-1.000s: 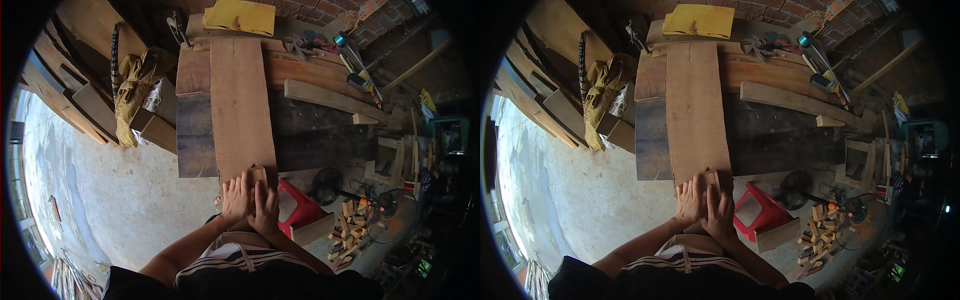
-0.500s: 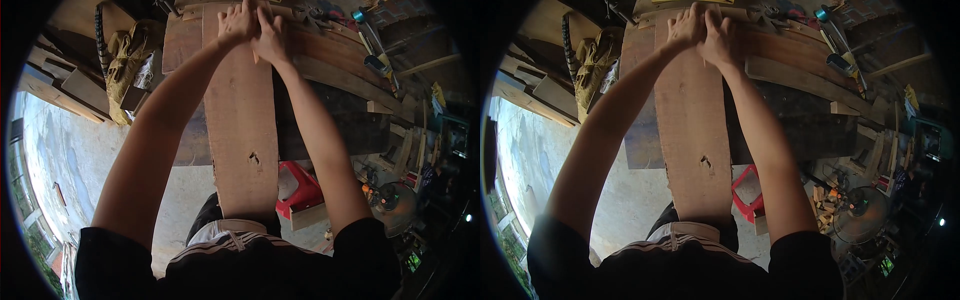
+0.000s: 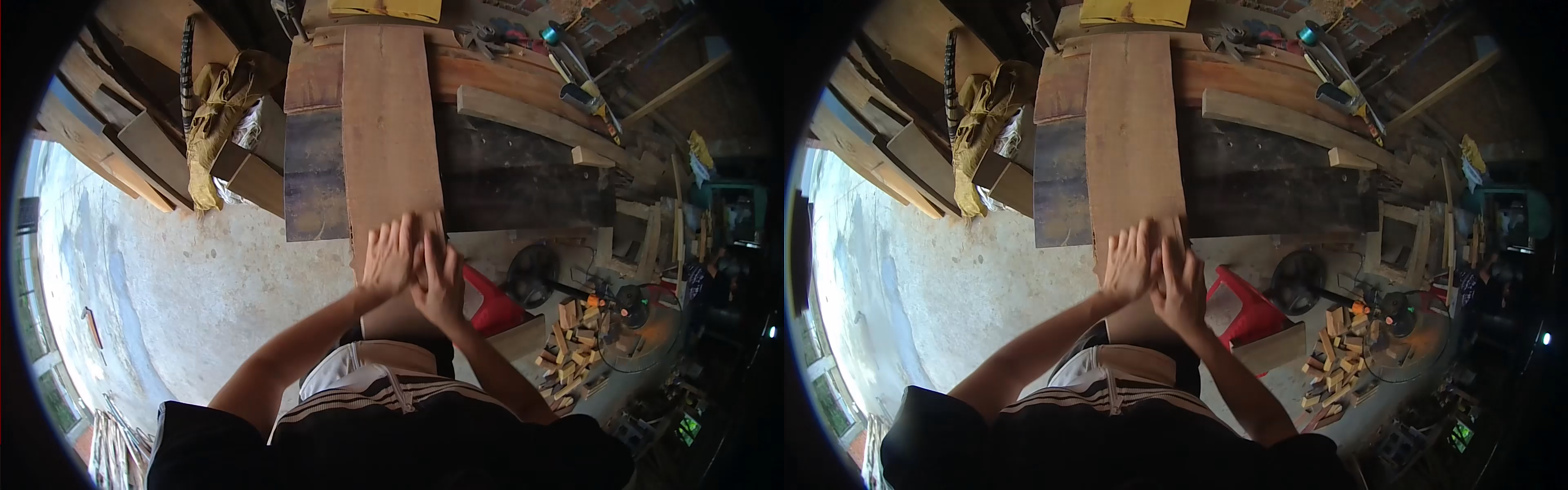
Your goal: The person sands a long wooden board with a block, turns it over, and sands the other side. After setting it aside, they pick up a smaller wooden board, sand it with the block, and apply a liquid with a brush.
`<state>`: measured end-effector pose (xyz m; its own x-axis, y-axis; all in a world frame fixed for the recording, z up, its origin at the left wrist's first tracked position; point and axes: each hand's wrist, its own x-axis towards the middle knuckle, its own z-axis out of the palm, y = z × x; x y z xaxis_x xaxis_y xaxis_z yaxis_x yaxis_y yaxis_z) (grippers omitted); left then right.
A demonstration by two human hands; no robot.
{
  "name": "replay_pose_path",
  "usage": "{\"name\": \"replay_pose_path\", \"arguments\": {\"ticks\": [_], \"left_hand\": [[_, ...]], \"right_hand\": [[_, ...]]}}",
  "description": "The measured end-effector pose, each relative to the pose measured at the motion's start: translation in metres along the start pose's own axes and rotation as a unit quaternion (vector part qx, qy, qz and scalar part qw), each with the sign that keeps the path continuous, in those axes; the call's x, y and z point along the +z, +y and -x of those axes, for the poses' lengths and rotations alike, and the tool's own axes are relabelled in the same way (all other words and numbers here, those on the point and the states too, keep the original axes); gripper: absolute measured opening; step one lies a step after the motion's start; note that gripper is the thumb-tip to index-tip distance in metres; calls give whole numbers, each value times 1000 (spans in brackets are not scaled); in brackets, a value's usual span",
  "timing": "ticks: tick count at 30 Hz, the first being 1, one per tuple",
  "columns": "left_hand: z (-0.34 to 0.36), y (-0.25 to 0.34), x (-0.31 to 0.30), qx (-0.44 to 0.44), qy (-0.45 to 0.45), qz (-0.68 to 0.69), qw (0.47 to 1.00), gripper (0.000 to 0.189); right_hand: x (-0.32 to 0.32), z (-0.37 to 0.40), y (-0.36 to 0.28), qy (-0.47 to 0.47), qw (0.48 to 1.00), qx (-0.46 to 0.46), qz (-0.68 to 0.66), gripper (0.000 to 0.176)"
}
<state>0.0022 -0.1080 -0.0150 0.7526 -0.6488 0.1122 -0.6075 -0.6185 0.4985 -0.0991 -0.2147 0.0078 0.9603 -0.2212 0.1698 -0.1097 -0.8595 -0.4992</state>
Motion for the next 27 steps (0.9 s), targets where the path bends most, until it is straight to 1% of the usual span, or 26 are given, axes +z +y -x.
{"name": "replay_pose_path", "arguments": {"ticks": [1, 2, 3, 5, 6, 7, 8, 9, 10, 11, 12, 13, 14, 15, 16, 17, 19, 21, 23, 24, 26, 27], "left_hand": [[27, 11, 0, -2, -49, 8, 999, 64], [48, 19, -1, -7, -82, 21, 996, 65], [62, 20, 2, 1, -64, 27, 998, 66], [54, 20, -19, -40, -119, 80, 989, 67], [44, 14, -16, -47, -114, 81, 989, 67], [26, 3, -13, -52, -59, 55, 995, 65], [3, -11, -12, -57, -5, 27, 998, 64], [-29, -26, -15, -58, 22, 7, 998, 62], [-64, -42, -17, -45, 82, 16, 995, 61], [-100, -58, -23, -38, 114, 8, 993, 61], [-140, -78, -27, -33, 124, 1, 992, 61], [-180, -99, -30, -40, 135, -37, 989, 60], [-221, -117, -34, -42, 163, -64, 984, 58], [-261, -134, -40, -46, 171, -68, 982, 56], [-300, -158, -41, -32, 169, -96, 980, 54], [-330, -163, -55, -71, 158, -89, 981, 53], [-369, -186, -66, -85, 146, -106, 980, 56], [-371, -185, -63, -103, 155, -97, 978, 57], [-359, -173, -67, -133, 135, -65, 980, 57], [-346, -169, -62, -123, 147, -68, 979, 57], [-294, -148, -59, -145, 104, -65, 982, 58], [-254, -136, -52, -130, 104, -66, 984, 59]], "right_hand": [[-1, 33, -4, -20, 1000, 20, 3, 78], [-3, 55, -8, -18, 1000, 18, 14, 76], [-4, 59, -8, -19, 1000, 4, 19, 76], [-3, 56, -8, -57, 998, 9, 11, 75], [-4, 37, -8, -64, 998, -9, 11, 76], [-2, 10, -7, -58, 998, -20, 4, 77], [2, -21, -8, -52, 998, -29, -3, 78], [8, -57, -9, -33, 999, -34, -14, 85], [18, -93, -6, -16, 999, -40, -8, 94], [24, -133, -3, -14, 999, -40, -9, 99], [32, -174, 0, -10, 1000, -23, -17, 99], [38, -217, 4, 4, 999, -29, -17, 95], [46, -261, 10, 42, 998, -45, 19, 90], [53, -305, 16, 67, 994, -61, 69, 85], [54, -342, 17, 66, 994, -51, 68, 82], [59, -376, 18, 69, 995, -46, 63, 79], [82, -425, 25, 103, 993, -49, 24, 74], [86, -433, 24, 123, 991, -53, 28, 73], [85, -417, 26, 142, 987, -69, 40, 71], [81, -403, 24, 131, 988, -66, 41, 72], [71, -344, 11, 99, 993, -57, 21, 78], [64, -304, 4, 78, 996, -48, 3, 82]]}}
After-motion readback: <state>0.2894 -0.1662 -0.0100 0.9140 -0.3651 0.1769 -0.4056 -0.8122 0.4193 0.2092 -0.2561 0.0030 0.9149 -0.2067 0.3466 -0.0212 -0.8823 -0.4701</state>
